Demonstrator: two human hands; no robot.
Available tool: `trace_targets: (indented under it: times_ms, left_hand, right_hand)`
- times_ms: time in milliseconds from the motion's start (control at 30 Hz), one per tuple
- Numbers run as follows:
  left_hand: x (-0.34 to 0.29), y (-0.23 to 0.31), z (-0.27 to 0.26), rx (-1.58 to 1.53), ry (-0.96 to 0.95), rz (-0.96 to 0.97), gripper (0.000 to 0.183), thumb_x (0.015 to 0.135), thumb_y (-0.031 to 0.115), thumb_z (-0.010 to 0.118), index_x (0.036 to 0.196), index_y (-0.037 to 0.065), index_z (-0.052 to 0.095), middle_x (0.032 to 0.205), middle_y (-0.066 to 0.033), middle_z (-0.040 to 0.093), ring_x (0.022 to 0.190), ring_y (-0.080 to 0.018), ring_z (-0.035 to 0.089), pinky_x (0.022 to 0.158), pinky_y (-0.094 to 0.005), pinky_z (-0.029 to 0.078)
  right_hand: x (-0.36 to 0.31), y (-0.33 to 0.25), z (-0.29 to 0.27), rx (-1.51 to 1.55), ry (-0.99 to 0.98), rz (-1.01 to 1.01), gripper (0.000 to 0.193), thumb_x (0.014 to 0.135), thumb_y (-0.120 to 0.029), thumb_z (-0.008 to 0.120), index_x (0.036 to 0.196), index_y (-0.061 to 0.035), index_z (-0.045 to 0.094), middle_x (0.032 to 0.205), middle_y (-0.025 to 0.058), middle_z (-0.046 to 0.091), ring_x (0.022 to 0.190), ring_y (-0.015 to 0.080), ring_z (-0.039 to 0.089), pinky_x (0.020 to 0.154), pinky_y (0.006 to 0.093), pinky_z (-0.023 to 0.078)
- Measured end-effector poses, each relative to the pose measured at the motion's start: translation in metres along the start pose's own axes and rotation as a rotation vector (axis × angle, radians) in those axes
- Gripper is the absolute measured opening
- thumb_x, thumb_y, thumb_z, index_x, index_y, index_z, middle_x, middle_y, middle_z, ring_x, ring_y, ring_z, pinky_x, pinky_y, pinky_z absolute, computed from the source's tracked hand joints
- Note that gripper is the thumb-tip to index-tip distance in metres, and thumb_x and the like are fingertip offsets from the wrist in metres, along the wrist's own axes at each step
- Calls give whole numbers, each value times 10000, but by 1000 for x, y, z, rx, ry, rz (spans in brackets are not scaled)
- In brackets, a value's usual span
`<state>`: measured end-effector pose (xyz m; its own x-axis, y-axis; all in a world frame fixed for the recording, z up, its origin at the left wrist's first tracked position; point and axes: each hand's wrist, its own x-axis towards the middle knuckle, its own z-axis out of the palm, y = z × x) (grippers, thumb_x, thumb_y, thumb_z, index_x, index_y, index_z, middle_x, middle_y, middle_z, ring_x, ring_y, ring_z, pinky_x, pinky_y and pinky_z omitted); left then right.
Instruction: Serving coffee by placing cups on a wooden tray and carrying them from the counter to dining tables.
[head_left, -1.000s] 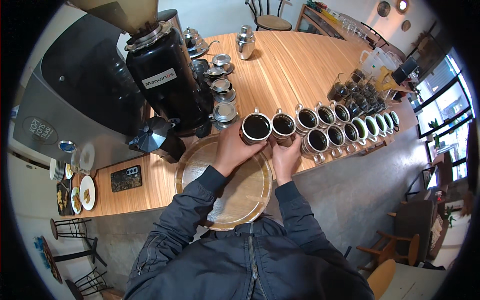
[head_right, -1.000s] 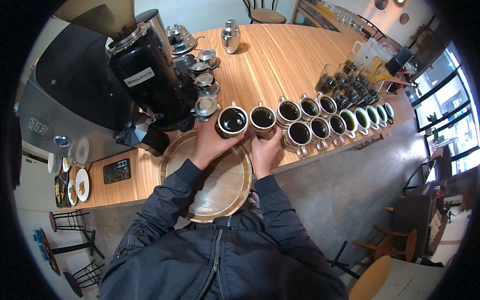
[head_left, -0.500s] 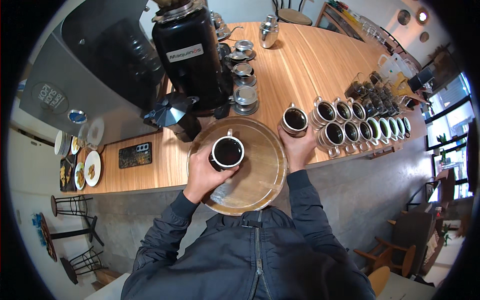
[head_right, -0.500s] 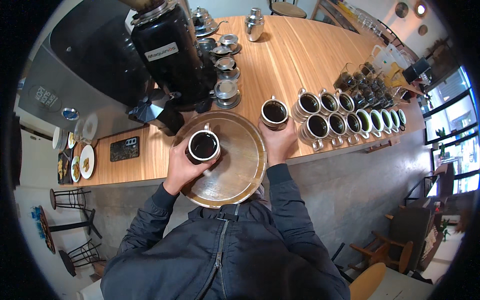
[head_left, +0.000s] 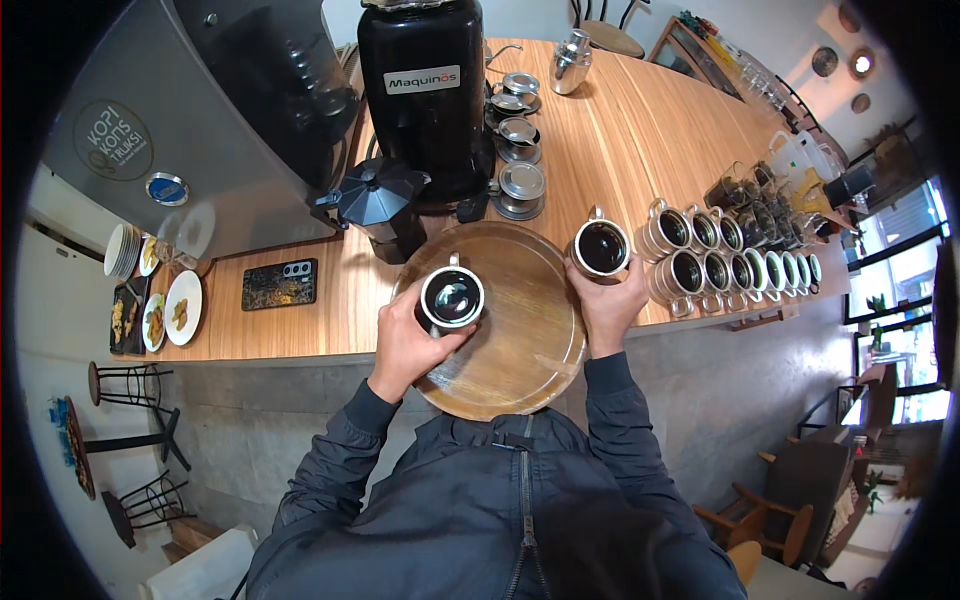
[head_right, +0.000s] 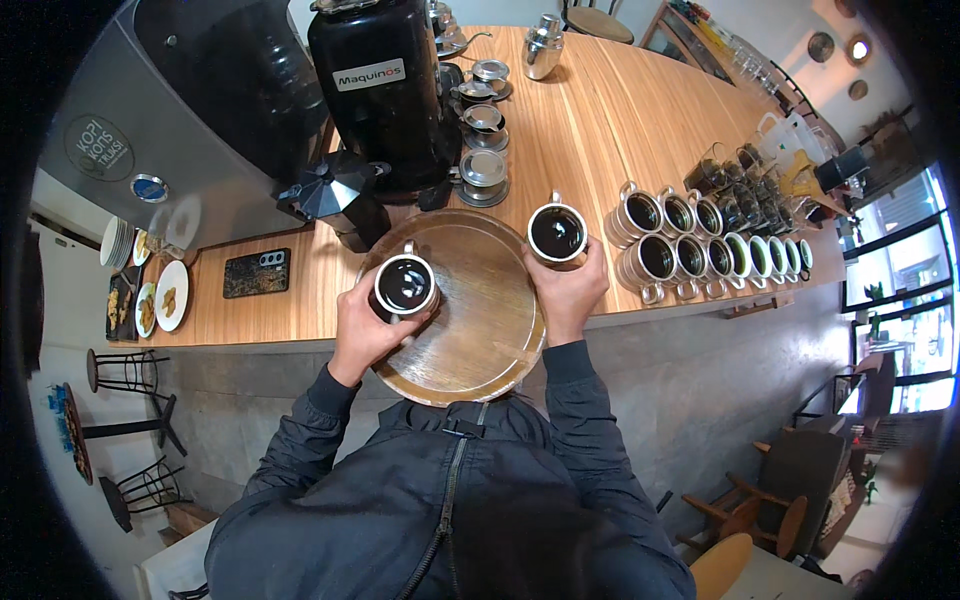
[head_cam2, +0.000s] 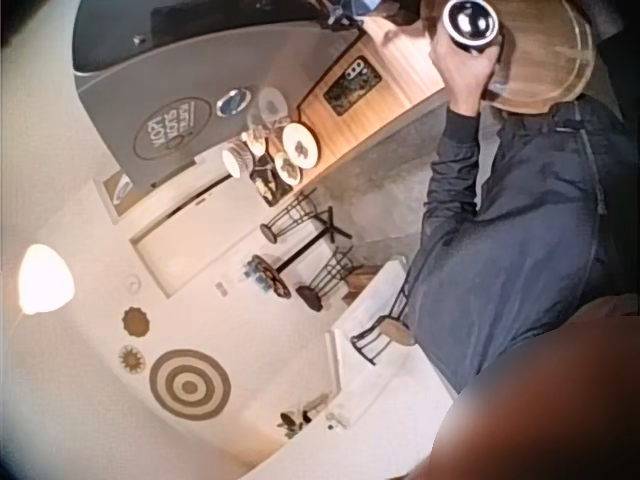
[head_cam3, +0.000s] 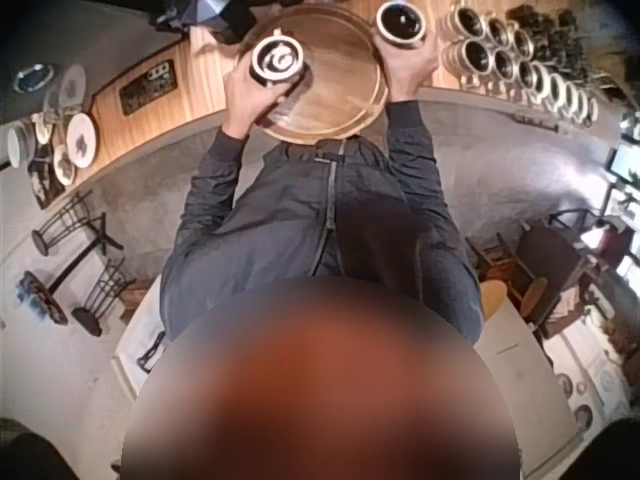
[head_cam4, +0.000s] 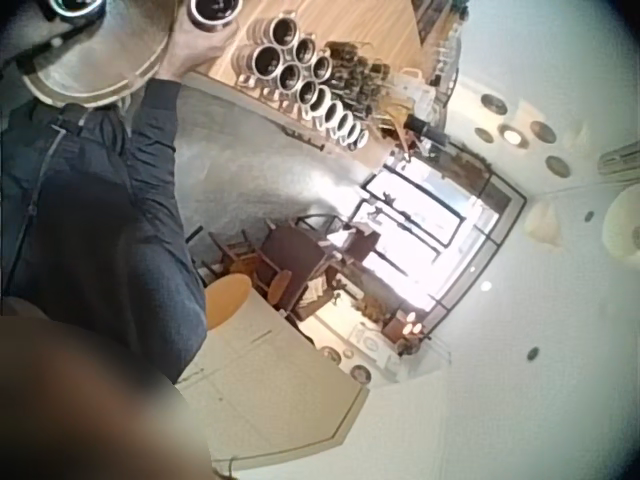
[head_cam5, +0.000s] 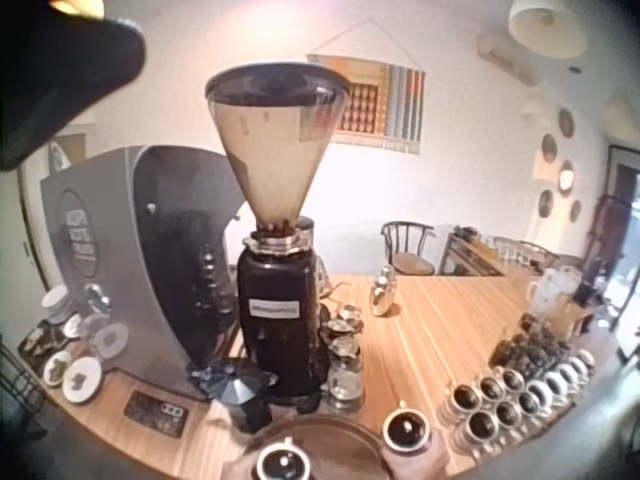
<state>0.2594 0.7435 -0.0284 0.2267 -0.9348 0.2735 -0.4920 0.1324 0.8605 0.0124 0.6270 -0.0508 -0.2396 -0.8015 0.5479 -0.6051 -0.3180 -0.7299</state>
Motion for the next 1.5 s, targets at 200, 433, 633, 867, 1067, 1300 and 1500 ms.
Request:
trace_targets:
  times_ms: [200, 433, 633, 867, 1067, 1300, 1500]
  left_hand:
    - [-2, -5, 1, 18, 21, 16, 576, 651, 216, 905, 1140, 7, 683, 1010, -167, 742, 937, -291, 741, 815, -368, 578]
    - [-7, -14, 3, 29, 43, 51, 598, 666, 264, 913, 1150, 17, 666, 992, -169, 726, 913, -322, 723, 794, -395, 566]
    - [-11, -17, 3, 39, 33, 51, 622, 688, 276, 900, 1189, 1, 652, 1052, -181, 716, 955, -350, 700, 837, -408, 552]
    - [-13, -13, -21, 248, -2, 220, 805, 711, 322, 843, 1357, -35, 523, 1298, -219, 609, 1162, -395, 575, 1029, -443, 444]
    - [-11, -42, -46, 328, 112, -25, 467, 859, 221, 664, 1215, -63, 560, 1017, -262, 669, 905, -424, 663, 804, -474, 528]
    - [4, -55, -18, 578, 25, -137, 250, 1006, 198, 536, 866, -9, 547, 650, -293, 607, 632, -487, 622, 569, -562, 473]
    - [-5, -49, -15, 520, -4, -106, 216, 1007, 168, 516, 886, -7, 555, 703, -282, 639, 676, -468, 646, 605, -553, 490]
  right_hand:
    - [-15, -28, 0, 77, -89, 75, 534, 597, -256, 951, 946, -4, 635, 859, 139, 705, 789, 261, 704, 716, 381, 547]
    - [-44, -49, 5, 97, -228, 72, 527, 607, -239, 937, 960, 2, 629, 892, 160, 698, 829, 288, 706, 744, 390, 548]
    - [-64, -67, 4, 56, -328, 36, 506, 611, -231, 932, 928, -3, 609, 880, 177, 678, 815, 339, 686, 715, 420, 534]
    - [-73, -60, 0, -33, -380, 46, 654, 592, -240, 947, 1082, 34, 612, 1015, 202, 677, 842, 334, 690, 738, 406, 544]
    - [-39, -21, -56, -185, -329, 104, 658, 817, -284, 802, 1365, -25, 544, 1039, 215, 687, 763, 279, 672, 758, 381, 545]
    - [-60, -20, -37, -457, -512, 308, 324, 998, -257, 559, 1251, -61, 608, 950, 300, 678, 921, 503, 638, 763, 539, 496]
    - [-88, 2, -60, -150, -357, 258, 349, 987, -202, 575, 1245, 30, 615, 989, 311, 678, 958, 466, 663, 803, 475, 526]
